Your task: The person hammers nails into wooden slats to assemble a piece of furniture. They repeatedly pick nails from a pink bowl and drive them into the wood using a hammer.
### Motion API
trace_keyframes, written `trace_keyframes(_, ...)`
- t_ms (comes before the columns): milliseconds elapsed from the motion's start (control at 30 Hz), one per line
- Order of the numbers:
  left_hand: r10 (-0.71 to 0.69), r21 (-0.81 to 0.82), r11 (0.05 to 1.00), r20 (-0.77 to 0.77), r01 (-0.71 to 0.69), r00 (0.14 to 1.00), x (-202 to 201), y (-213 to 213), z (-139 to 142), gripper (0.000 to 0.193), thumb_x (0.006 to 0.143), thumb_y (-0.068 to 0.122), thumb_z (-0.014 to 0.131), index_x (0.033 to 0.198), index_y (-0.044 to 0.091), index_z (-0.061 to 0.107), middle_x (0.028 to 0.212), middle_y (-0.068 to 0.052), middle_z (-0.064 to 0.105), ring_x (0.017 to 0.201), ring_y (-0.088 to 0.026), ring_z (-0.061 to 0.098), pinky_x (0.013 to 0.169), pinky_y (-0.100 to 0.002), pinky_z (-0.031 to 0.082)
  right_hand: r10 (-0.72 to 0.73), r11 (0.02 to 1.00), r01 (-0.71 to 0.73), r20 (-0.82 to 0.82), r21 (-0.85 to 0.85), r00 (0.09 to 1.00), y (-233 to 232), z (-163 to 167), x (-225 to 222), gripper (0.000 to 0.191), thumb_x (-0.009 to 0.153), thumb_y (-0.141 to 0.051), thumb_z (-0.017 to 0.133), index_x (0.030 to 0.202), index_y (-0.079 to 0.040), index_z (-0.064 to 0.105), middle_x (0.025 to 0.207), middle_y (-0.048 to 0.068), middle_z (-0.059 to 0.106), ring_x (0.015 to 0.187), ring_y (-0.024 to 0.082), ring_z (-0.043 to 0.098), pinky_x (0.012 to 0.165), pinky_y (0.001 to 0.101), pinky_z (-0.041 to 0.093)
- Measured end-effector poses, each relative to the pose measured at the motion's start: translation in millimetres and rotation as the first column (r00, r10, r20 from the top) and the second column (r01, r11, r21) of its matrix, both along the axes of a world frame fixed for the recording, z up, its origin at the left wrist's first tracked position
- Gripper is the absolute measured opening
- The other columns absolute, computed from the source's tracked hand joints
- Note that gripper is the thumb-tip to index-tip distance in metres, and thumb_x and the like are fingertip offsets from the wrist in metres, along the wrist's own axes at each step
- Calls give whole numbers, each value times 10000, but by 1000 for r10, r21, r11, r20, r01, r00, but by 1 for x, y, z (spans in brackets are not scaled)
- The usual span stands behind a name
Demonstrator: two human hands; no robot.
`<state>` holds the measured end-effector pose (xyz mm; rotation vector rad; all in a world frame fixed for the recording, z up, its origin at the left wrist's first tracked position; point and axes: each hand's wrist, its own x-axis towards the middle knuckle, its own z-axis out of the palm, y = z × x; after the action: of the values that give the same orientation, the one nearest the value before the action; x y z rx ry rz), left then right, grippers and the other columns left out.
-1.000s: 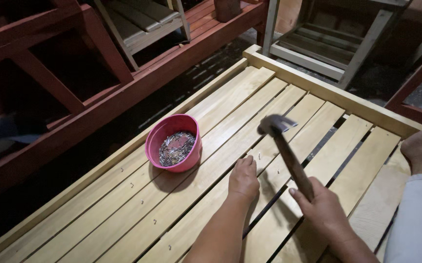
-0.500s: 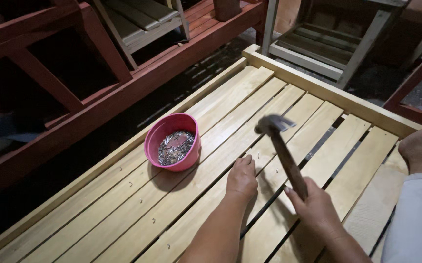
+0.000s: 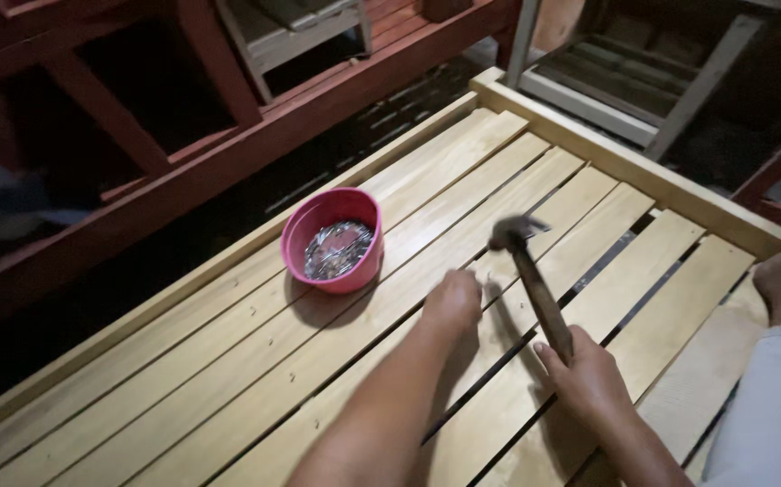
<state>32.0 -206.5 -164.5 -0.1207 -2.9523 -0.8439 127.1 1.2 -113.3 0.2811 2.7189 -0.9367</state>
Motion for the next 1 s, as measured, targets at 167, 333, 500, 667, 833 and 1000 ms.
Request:
trace_keyframes(167,46,16,999,-467,-43,883,-39,-59,44,171,867,22,548,854,36,718,955,-205,713,962,-380,668,906,-448,558,6,999,-8,55,37,998,-2,-10,-7,463,930,-466,660,1115,-42,681,890,200,764,823,325,753,791,446,584)
trace_keyframes(333,451,196,892,-387,-407,804,-32,-141,73,212,908,61,584,990,72,780,1080,-174,712,1051,-357,643,959,-465,513,-13,999,13,6,-51,1000,-8,-9,-4,441,888,-435,686,1117,-58,696,884,196,767,835,318,747,801,443,574)
trace_keyframes(500,503,7,846,324,-533,802,-10,-168,76,568,829,119,693,1361,304,617,1381,-133,598,1299,-306,573,1132,-408,433,131,991,-131,149,-6,980,-25,-6,3,371,933,-434,655,1093,-100,678,877,155,782,812,306,759,770,428,604)
trace_keyframes(667,565,-119,821,315,-559,763,-19,-172,62,538,857,129,718,1379,72,604,1423,-213,580,1335,-333,563,1139,-413,433,186,982,-186,86,-9,979,-32,-11,8,359,902,-420,695,1025,-83,701,877,137,770,838,269,748,803,421,572)
trace_keyframes(833,511,38,849,201,-527,836,-25,-185,38,494,877,70,618,1352,192,670,1337,-208,640,1267,-349,610,1088,-432,468,196,979,-202,122,32,973,-31,-18,2,356,911,-427,691,1042,-95,681,901,146,771,864,281,754,832,422,573)
trace_keyframes(1000,557,16,828,100,-561,825,-27,-187,24,288,900,119,703,1179,96,771,1152,-233,735,1102,-356,716,982,-411,561,209,976,-213,95,43,973,-27,-25,0,359,903,-426,696,1028,-90,681,922,144,765,892,287,742,847,429,565)
